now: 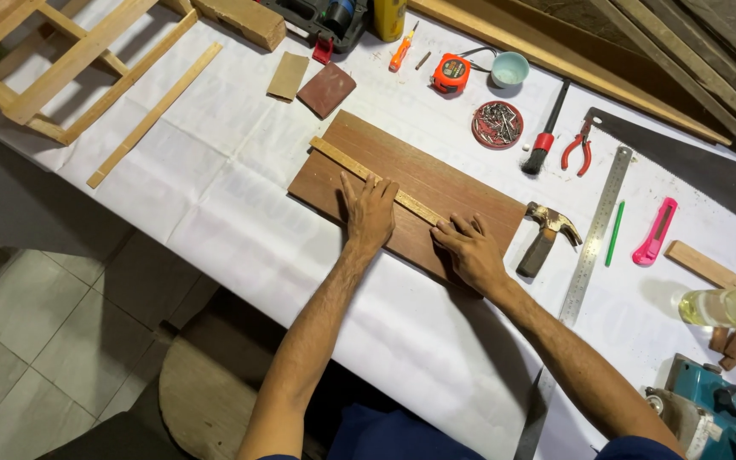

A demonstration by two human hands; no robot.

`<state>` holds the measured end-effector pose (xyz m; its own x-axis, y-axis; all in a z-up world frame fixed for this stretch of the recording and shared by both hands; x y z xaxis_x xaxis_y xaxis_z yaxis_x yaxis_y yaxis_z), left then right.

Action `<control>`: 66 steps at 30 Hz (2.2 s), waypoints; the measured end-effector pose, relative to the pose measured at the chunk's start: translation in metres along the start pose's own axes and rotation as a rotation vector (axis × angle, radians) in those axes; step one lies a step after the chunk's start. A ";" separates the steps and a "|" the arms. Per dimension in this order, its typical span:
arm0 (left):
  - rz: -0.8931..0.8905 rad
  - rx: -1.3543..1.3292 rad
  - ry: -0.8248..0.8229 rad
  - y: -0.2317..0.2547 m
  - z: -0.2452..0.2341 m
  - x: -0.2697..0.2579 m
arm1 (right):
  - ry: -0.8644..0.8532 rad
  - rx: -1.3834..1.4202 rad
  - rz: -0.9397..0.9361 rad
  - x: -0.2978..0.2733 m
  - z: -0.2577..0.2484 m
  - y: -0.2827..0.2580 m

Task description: The recorder measures, marks, and sands wooden strips on a workbench to prepare them for assembly.

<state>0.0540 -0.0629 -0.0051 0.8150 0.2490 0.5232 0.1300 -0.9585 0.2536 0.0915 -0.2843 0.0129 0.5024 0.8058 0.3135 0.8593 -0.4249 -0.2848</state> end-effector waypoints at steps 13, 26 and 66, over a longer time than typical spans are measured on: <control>-0.053 0.020 -0.047 0.008 -0.015 0.006 | 0.067 0.140 0.065 0.088 0.039 -0.010; -0.017 0.186 -0.117 -0.009 -0.027 0.028 | -0.116 0.183 0.189 0.058 0.004 0.020; 0.322 -0.071 -0.020 0.032 0.014 0.044 | 0.112 0.094 0.260 0.027 -0.036 0.053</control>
<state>0.1017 -0.0841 0.0147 0.8190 -0.0692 0.5696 -0.1756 -0.9753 0.1339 0.1545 -0.3000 0.0385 0.7165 0.6222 0.3154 0.6902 -0.5668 -0.4498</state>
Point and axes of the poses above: each hand's wrist, its own x-axis towards the middle knuckle, its own z-axis out of the palm, y = z × x, the point moved 5 cm from there along x, towards the middle knuckle, and after that the axes turned 8 degrees about y, right-handed, at the moved point
